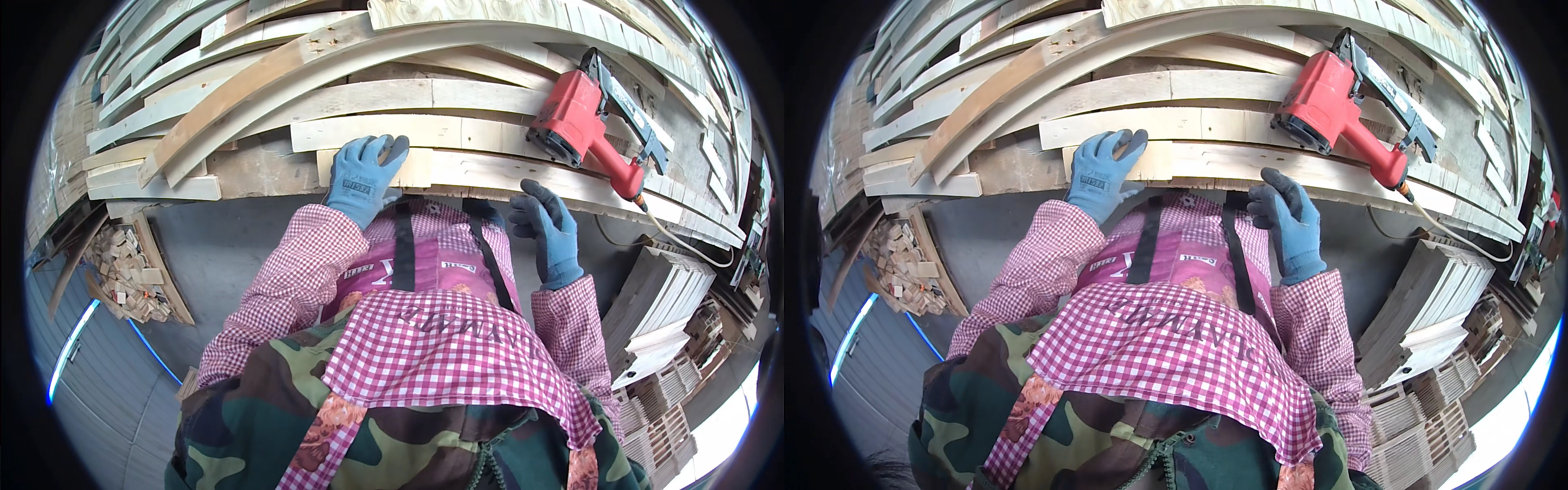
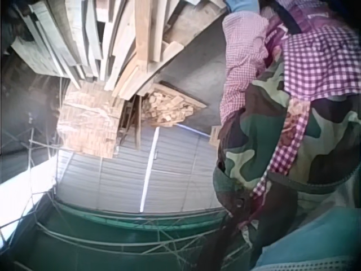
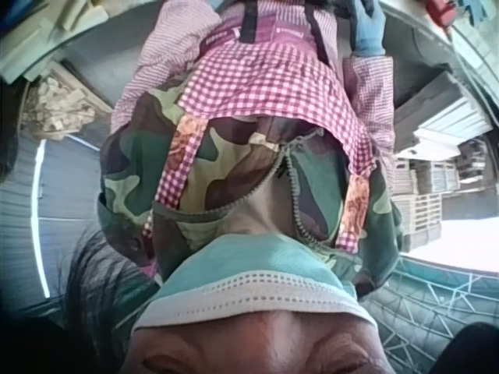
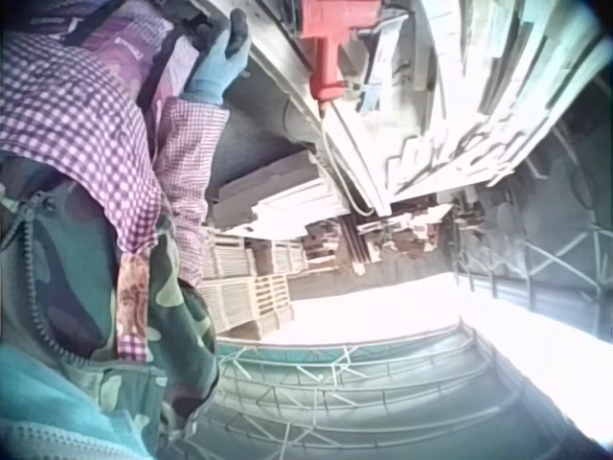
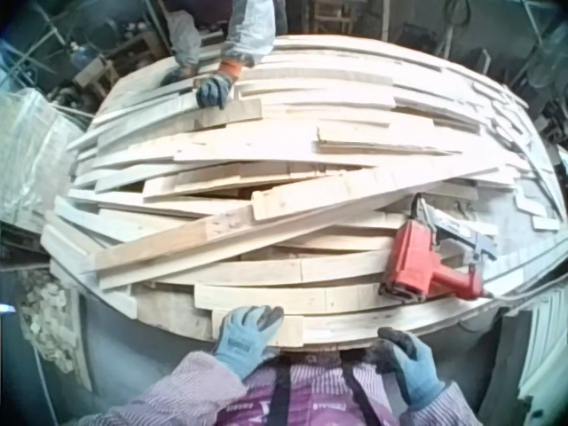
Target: The person assembles a curved wooden structure by placing planks onto a frame and securing them with a nail gun. They repeatedly pick up planks from the floor, position them, and fasten them in place.
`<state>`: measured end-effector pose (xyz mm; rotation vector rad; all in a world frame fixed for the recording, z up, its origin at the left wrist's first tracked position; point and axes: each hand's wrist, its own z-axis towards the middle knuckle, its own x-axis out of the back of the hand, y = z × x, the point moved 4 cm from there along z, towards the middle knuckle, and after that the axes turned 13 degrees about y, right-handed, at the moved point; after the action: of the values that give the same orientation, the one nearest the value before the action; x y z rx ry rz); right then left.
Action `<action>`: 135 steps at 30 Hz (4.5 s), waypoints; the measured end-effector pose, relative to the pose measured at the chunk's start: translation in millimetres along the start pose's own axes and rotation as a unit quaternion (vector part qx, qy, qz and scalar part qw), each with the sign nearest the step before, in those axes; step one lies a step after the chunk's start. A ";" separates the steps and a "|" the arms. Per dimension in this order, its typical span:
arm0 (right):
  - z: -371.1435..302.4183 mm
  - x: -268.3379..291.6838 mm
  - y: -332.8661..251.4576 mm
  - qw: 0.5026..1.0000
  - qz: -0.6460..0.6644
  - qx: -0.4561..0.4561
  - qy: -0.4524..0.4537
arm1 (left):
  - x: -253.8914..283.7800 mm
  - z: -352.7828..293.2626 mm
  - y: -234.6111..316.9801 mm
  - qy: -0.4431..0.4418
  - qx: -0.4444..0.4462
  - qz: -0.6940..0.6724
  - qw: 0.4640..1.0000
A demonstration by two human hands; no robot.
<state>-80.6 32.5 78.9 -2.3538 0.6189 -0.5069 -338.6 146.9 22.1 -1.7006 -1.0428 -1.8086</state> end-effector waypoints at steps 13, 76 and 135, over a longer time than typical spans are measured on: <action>52.8 30.6 -50.7 0.823 -0.235 0.466 0.224 | -29.5 -9.9 -0.1 0.054 0.017 -0.046 0.997; 19.8 -17.5 -6.0 0.754 -0.471 0.427 -0.166 | -59.8 -75.4 -96.1 0.134 0.526 -0.353 0.762; -31.0 -50.0 -24.2 0.642 -0.457 0.598 -0.144 | -57.9 -64.7 -89.4 0.122 0.580 -0.339 0.731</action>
<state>-129.5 61.3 107.6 -1.1597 -0.9409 -0.6330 -439.3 142.2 -51.2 -0.2926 -2.1747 -1.0658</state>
